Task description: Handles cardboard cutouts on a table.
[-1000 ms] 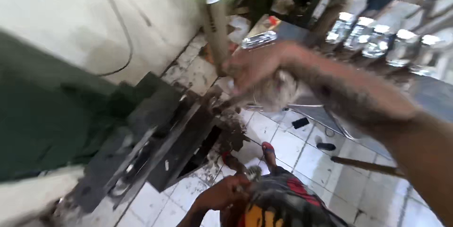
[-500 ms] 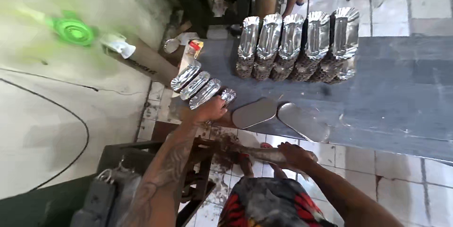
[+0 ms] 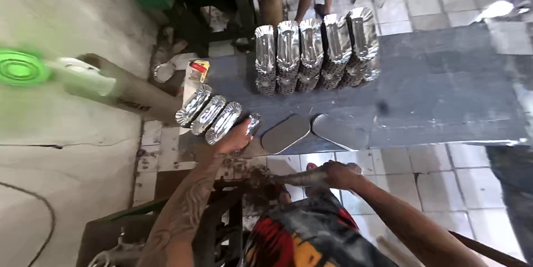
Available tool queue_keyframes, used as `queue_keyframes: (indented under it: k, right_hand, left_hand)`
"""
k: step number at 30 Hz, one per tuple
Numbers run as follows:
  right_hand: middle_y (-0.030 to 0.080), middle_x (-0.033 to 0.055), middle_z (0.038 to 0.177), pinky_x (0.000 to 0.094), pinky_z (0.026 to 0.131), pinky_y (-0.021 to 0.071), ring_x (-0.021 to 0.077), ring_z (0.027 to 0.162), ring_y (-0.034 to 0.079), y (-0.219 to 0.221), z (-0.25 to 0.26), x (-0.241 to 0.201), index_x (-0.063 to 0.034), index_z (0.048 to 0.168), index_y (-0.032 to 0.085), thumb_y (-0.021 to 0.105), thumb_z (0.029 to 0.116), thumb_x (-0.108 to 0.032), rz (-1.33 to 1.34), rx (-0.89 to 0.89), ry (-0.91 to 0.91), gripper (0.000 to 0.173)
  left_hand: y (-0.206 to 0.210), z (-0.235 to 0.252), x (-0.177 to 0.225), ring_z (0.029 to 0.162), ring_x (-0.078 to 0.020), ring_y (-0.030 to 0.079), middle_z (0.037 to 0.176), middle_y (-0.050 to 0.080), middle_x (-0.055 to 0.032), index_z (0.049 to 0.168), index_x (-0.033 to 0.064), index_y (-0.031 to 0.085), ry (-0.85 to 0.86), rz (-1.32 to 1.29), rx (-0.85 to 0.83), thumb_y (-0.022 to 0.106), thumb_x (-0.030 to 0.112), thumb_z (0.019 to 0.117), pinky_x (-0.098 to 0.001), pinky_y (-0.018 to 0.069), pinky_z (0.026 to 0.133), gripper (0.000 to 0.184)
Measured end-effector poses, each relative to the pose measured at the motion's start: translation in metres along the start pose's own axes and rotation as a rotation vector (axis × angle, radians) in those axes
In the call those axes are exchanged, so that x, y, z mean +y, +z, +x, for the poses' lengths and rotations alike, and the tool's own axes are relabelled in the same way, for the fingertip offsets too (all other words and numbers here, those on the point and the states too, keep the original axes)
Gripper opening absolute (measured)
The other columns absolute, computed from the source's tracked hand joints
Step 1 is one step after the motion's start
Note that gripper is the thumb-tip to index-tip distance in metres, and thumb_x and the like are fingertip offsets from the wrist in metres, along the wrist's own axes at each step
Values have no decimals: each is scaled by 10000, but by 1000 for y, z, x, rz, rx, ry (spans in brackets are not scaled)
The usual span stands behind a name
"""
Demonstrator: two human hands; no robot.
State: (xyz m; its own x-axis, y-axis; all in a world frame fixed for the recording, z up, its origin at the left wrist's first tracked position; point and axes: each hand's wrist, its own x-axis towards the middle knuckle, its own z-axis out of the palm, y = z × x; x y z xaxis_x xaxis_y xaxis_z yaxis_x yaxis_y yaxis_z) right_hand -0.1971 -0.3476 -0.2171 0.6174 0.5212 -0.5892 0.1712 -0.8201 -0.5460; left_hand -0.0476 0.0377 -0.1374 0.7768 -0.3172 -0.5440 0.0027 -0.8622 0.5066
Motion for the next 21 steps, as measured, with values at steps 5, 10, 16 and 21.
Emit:
queue_keyframes:
  k: [5, 10, 16, 21]
  right_hand:
    - [718, 172, 1217, 525, 1129, 449, 361, 1218, 646, -77, -12, -24, -12, 1216, 705, 656, 964, -493, -199, 780, -252, 545]
    - [713, 104, 1210, 506, 1247, 286, 255, 1225, 637, -96, 27, 35, -50, 1226, 688, 550, 1026, -435, -232, 611, -297, 455]
    - [715, 109, 1258, 497, 1266, 253, 241, 1284, 615, -117, 17, 40, -29, 1221, 720, 452, 1087, -341, 104, 496, -360, 433]
    - [741, 106, 1176, 490, 1252, 286, 227, 1211, 657, -115, 21, 48, -14, 1147, 736, 435, 1090, -337, 119, 516, -428, 445]
  left_hand:
    - [-5, -6, 32, 1270, -504, 542, 1447, 467, -336, 1521, 20, 393, 11, 159, 88, 720, 273, 954, -689, 463, 1010, 702]
    - [24, -15, 111, 1240, -425, 592, 1368, 580, -256, 1449, 18, 508, 73, 66, 180, 623, 328, 1015, -635, 483, 1020, 546]
    - [79, 44, 124, 947, -345, 700, 1041, 718, -172, 1219, 41, 652, 208, -7, -65, 775, 255, 915, -586, 566, 848, 392]
    - [45, 76, 111, 1038, -250, 682, 1157, 699, -182, 1315, 3, 630, 294, -202, -458, 673, 180, 996, -469, 534, 973, 367]
